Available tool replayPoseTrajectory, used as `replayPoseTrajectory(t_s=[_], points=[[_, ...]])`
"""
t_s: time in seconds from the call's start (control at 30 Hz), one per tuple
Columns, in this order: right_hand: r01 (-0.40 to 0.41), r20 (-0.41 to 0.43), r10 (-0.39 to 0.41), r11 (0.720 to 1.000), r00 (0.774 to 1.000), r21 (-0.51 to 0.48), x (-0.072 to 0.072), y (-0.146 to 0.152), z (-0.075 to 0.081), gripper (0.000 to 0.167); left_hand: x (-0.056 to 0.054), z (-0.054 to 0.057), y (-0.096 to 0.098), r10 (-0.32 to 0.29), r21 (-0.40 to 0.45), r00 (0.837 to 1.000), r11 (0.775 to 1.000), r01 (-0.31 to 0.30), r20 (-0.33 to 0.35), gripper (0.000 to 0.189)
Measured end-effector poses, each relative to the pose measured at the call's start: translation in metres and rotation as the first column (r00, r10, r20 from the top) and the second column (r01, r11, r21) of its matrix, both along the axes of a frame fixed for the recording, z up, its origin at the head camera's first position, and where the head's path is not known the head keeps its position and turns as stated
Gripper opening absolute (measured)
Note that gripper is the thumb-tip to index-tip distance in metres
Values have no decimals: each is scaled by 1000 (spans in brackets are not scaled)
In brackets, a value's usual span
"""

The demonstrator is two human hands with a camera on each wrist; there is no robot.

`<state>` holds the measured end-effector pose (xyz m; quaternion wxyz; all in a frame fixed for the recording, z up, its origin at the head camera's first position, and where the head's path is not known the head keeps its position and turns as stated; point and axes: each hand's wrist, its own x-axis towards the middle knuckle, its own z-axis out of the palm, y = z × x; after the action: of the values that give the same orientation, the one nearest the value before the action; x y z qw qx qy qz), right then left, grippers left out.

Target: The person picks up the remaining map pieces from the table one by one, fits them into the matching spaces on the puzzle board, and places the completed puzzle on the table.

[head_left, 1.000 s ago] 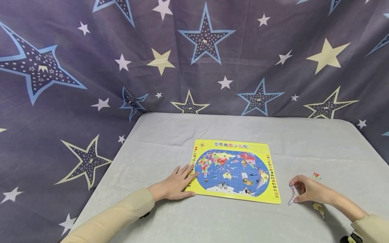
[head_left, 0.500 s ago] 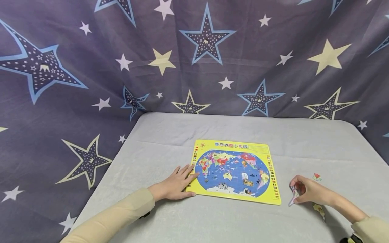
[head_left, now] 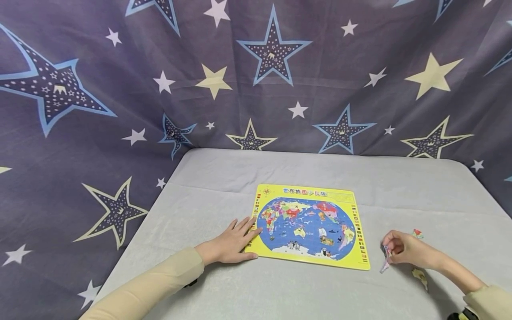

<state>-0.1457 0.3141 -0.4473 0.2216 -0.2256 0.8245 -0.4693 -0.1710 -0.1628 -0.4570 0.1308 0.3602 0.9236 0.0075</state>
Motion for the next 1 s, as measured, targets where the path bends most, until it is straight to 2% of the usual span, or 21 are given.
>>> replayPoseTrajectory(t_s=[0.1,0.3,0.47,0.57,0.8,1.0], points=[[-11,35,13,999,999,-42,0,1,0,26,0,-1,0,2,2,1000,1000,-2,3,75],[-17,46,19,999,999,-43,-2,0,3,23,0,-1,0,2,3,1000,1000,-2,1,74],[-101,66,110,986,992,-134,-7,3,6,22,0,-2,0,2,3,1000,1000,-3,3,75],[-123,97,141,977,985,-174,-9,2,8,23,0,-2,-1,3,0,1000,1000,-3,3,75],[-64,140,77,993,987,-98,-12,-5,10,26,0,-2,0,7,3,1000,1000,-7,7,75],[-56,100,63,996,993,-72,-14,-10,9,25,-1,-3,0,7,1,1000,1000,-7,4,74]])
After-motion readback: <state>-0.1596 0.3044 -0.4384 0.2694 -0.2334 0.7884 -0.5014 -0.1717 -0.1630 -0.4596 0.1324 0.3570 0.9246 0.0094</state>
